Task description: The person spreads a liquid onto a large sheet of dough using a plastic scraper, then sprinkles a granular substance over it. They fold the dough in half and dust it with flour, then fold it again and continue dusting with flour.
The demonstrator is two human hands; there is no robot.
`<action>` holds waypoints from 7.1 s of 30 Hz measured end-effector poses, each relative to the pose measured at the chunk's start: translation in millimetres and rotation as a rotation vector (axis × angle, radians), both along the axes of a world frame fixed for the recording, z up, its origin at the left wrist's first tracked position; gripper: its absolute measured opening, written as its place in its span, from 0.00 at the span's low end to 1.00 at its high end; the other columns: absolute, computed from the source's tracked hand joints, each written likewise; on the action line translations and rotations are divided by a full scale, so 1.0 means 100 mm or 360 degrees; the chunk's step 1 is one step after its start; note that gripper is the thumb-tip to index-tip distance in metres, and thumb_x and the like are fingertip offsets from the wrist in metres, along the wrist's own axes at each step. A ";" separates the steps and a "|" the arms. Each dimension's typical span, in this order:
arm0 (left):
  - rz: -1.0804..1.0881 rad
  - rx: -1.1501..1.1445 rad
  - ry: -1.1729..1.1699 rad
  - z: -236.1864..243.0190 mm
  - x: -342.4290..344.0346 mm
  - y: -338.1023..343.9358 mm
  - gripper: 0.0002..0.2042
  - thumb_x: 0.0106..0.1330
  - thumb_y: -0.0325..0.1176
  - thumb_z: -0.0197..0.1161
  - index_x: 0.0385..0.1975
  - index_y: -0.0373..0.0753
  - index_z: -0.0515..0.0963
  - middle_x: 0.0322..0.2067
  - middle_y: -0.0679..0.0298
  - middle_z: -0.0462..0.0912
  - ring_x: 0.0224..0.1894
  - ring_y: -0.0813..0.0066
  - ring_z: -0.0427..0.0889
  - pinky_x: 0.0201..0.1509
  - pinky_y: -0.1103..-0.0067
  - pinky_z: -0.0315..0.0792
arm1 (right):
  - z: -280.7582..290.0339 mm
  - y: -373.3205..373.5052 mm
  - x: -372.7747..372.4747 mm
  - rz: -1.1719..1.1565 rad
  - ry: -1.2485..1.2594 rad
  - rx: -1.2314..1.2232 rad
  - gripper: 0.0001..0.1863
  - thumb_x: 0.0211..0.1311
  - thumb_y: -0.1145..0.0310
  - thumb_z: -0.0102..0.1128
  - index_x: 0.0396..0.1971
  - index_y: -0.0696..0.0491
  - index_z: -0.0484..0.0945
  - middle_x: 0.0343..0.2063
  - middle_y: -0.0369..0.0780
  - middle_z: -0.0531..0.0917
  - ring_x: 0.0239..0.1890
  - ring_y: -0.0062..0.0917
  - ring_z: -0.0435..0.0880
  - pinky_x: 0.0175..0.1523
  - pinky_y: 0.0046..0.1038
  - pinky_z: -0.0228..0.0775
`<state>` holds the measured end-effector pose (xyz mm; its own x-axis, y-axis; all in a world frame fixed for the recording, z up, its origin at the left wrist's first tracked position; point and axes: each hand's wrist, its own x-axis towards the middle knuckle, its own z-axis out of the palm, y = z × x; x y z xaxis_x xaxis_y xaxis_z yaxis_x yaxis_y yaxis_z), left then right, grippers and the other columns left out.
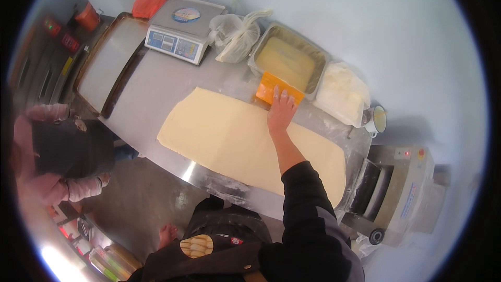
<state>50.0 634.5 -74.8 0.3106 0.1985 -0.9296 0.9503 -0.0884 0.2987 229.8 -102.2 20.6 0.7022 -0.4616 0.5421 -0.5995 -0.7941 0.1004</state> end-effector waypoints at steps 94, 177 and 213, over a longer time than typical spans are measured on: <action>-0.0452 -0.0032 -0.0078 -0.01 0.00 -1.34 0.16 0.75 0.41 0.67 0.54 0.41 0.74 0.44 0.58 0.90 0.43 0.63 0.91 0.41 0.67 0.82 | 0.55 -1.56 -3.43 0.0824 0.1266 0.0703 0.14 0.58 0.73 0.63 0.43 0.43 0.89 0.43 0.30 0.86 0.54 0.28 0.81 0.61 0.36 0.64; -0.0848 -0.0009 -0.0247 -0.13 1.21 -0.33 0.20 0.74 0.42 0.67 0.56 0.32 0.80 0.44 0.53 0.93 0.41 0.60 0.91 0.49 0.64 0.83 | 0.69 -0.36 -3.79 -0.0696 0.0328 0.0542 0.23 0.64 0.73 0.58 0.59 0.47 0.84 0.37 0.43 0.85 0.43 0.44 0.83 0.46 0.47 0.78; -0.1056 -0.0151 -0.0230 0.01 1.56 0.11 0.14 0.76 0.44 0.64 0.51 0.43 0.78 0.42 0.59 0.89 0.41 0.64 0.90 0.40 0.70 0.80 | 0.53 -0.51 -3.38 -0.0527 0.0214 0.1255 0.22 0.75 0.56 0.57 0.63 0.47 0.80 0.49 0.48 0.90 0.52 0.49 0.88 0.57 0.50 0.79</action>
